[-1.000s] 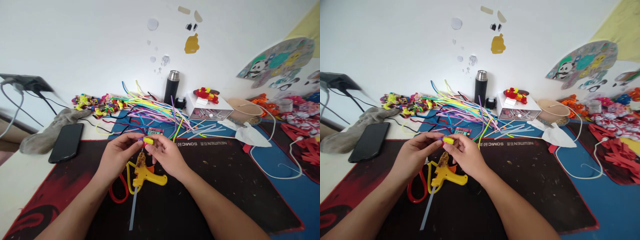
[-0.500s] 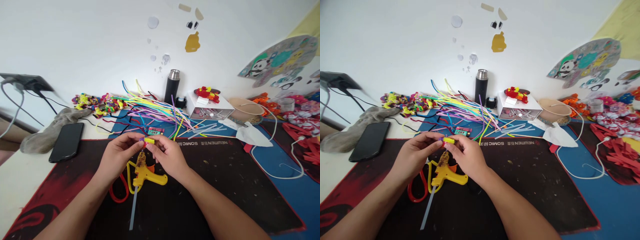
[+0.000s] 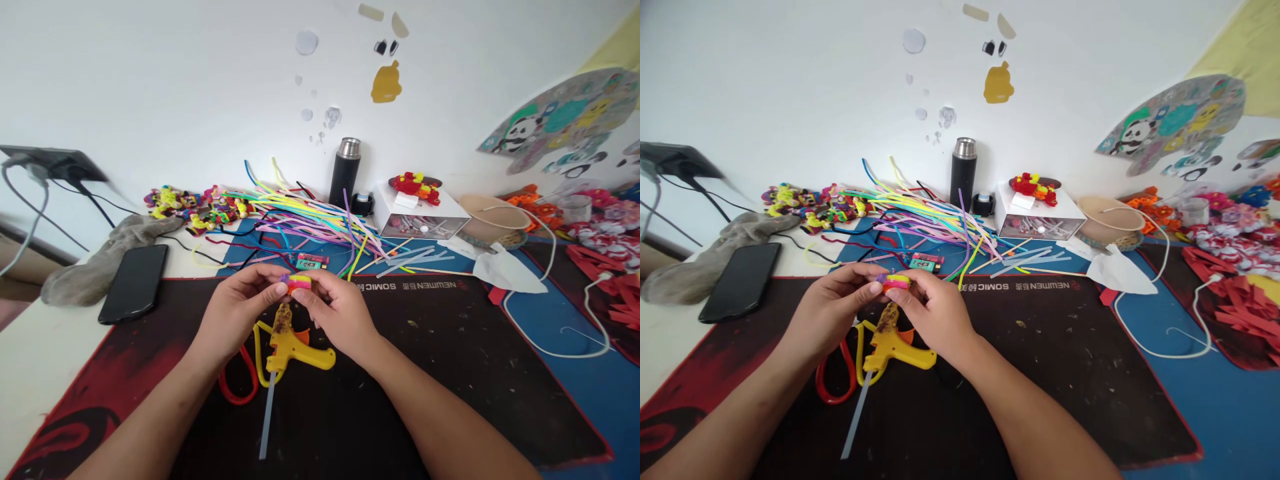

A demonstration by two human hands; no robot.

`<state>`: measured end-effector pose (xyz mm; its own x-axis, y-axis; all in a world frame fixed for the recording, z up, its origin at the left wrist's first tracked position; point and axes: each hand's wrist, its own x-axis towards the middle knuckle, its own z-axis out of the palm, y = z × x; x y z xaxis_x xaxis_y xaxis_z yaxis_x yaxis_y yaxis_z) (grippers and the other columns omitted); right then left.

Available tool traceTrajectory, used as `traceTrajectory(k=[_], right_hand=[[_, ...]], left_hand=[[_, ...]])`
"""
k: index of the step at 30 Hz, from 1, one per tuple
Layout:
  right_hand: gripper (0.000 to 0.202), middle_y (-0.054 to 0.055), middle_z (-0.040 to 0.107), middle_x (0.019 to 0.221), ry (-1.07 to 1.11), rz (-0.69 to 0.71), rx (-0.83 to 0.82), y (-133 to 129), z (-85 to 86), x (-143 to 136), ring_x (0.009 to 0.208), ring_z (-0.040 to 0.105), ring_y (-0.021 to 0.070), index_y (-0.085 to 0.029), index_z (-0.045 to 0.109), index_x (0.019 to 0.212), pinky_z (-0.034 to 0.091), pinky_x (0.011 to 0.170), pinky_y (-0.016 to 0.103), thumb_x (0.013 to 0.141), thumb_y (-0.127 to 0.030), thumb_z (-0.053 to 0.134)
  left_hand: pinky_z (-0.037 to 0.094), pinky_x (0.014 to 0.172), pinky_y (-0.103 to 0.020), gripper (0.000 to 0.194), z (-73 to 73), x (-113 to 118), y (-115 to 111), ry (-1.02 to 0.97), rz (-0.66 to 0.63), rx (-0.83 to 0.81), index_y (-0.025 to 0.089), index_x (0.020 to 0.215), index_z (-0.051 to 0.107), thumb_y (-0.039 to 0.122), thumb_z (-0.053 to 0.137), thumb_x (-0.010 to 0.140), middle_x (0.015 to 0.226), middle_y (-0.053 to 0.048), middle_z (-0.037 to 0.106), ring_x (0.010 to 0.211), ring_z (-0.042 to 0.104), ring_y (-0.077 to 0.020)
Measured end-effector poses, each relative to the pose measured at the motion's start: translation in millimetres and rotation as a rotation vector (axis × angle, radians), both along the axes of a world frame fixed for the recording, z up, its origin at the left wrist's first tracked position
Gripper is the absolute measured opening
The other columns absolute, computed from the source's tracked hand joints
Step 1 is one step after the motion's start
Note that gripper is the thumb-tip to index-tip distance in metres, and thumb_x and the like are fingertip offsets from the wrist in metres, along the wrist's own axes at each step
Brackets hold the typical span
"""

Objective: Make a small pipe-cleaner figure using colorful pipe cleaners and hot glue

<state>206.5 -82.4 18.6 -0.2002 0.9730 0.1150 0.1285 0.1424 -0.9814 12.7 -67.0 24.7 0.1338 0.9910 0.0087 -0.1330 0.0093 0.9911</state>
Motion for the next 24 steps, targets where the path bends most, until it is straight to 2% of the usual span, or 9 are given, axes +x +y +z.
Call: traceTrajectory(k=[8, 18, 24], right_hand=[[0.034, 0.0, 0.064, 0.069, 0.014, -0.002, -0.015, 0.8, 5.1, 1.6, 0.064, 0.06, 0.0182, -0.025, 0.078, 0.107, 0.041, 0.056, 0.028, 0.099, -0.058, 0.071], [0.04, -0.001, 0.061, 0.067, 0.03, 0.024, -0.036, 0.7, 3.7, 0.8, 0.062, 0.061, 0.0165, -0.023, 0.08, 0.107, 0.043, 0.055, 0.027, 0.101, -0.06, 0.066], [0.04, -0.004, 0.055, 0.063, 0.067, 0.047, -0.063, 0.6, 1.4, 0.3, 0.053, 0.052, 0.0127, -0.023, 0.078, 0.109, 0.041, 0.052, 0.026, 0.102, -0.06, 0.066]], left_hand=[[0.064, 0.078, -0.034, 0.034, 5.7, 1.9, -2.9, 0.088, 0.018, 0.097, 0.022, 0.097, 0.08, 0.041, 0.097, 0.074, 0.091, -0.006, 0.082, 0.085, 0.076, -0.0234], [0.059, 0.071, -0.027, 0.029, 5.0, 2.0, -6.5, 0.103, 0.05, 0.145, 0.02, 0.09, 0.078, 0.038, 0.096, 0.076, 0.086, -0.003, 0.077, 0.078, 0.07, -0.018], [0.06, 0.07, -0.029, 0.032, 5.5, 4.0, -6.5, 0.112, 0.05, 0.15, 0.02, 0.09, 0.076, 0.041, 0.096, 0.077, 0.084, -0.003, 0.078, 0.076, 0.071, -0.0193]])
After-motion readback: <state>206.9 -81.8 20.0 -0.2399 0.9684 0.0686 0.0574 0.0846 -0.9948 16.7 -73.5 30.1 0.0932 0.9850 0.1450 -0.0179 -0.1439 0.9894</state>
